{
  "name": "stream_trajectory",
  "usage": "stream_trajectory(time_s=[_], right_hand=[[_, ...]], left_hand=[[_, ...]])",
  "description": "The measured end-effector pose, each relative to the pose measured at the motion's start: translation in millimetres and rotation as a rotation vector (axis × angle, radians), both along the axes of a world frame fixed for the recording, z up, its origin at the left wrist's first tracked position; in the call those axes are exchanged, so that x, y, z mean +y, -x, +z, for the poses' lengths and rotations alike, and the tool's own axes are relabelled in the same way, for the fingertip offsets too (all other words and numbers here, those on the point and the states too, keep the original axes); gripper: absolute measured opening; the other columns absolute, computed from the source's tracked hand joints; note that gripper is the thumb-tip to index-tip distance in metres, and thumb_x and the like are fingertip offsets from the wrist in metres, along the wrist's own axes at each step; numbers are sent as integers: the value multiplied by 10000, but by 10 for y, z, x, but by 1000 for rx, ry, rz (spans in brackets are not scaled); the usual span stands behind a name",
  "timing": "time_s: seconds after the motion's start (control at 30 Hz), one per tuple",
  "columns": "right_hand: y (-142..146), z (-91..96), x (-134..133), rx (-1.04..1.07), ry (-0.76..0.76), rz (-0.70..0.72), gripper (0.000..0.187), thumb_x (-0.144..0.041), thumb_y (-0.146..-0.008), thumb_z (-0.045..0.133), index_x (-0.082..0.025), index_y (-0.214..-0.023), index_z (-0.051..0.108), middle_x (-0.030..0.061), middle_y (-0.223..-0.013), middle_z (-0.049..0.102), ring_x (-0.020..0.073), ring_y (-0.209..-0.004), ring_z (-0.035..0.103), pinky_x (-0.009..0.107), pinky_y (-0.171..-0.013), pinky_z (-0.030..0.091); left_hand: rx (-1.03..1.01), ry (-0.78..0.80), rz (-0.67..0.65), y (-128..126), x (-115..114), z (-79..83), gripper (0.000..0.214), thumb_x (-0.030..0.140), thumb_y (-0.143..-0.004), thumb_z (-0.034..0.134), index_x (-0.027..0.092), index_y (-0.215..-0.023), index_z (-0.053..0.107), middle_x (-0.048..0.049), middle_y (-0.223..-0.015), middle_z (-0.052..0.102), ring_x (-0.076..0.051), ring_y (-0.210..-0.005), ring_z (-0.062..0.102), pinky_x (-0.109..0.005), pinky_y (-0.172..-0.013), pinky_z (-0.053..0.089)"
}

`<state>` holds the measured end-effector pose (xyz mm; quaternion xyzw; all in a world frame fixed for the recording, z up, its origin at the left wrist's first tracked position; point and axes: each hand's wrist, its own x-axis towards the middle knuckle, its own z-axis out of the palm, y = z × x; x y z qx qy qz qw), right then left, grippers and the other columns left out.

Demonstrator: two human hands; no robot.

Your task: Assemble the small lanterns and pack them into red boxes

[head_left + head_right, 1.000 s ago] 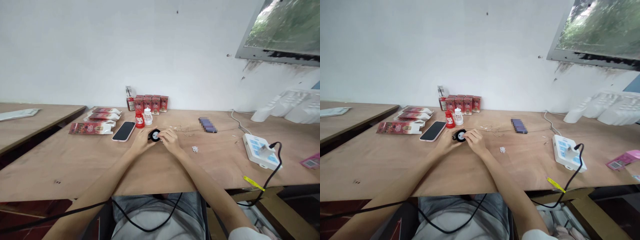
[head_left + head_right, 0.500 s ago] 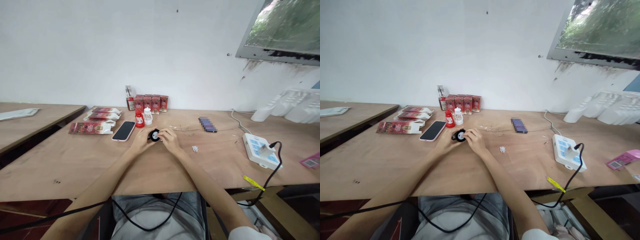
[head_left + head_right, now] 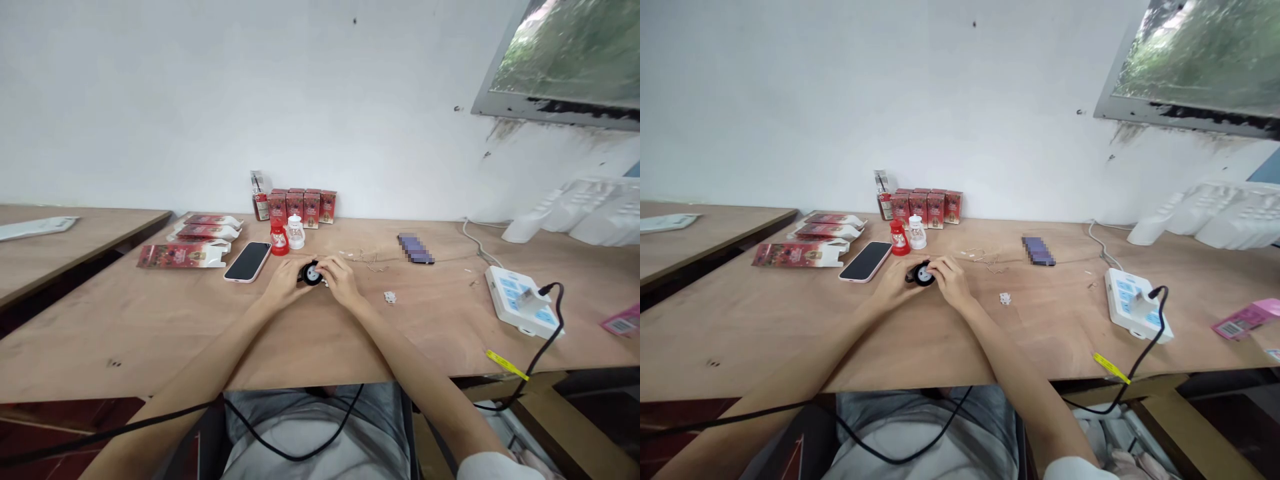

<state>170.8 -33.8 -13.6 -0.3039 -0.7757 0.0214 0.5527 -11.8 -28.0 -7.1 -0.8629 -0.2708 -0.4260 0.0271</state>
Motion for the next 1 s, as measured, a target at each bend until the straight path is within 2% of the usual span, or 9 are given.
stream_trajectory(time_s=[0.7, 1.0], right_hand=[[2, 7, 7, -19, 63, -7, 194, -262, -938, 449, -216, -835, 607, 48, -852, 614, 175, -832, 554, 297, -781, 450], [-5, 3, 9, -69, 13, -27, 202, -260, -943, 446, -210, -827, 604, 53, -836, 618, 179, -823, 554, 302, -777, 453]], left_hand=[[-24, 26, 5, -14, -2, 2, 485, 361, -812, 642, 191, -1233, 470, -130, -1226, 618, -259, -1125, 593, -450, -926, 474], [-22, -10, 1, -9, 6, -19, 458, 362, -817, 637, 181, -1208, 480, -127, -1200, 631, -249, -1102, 604, -426, -913, 479]])
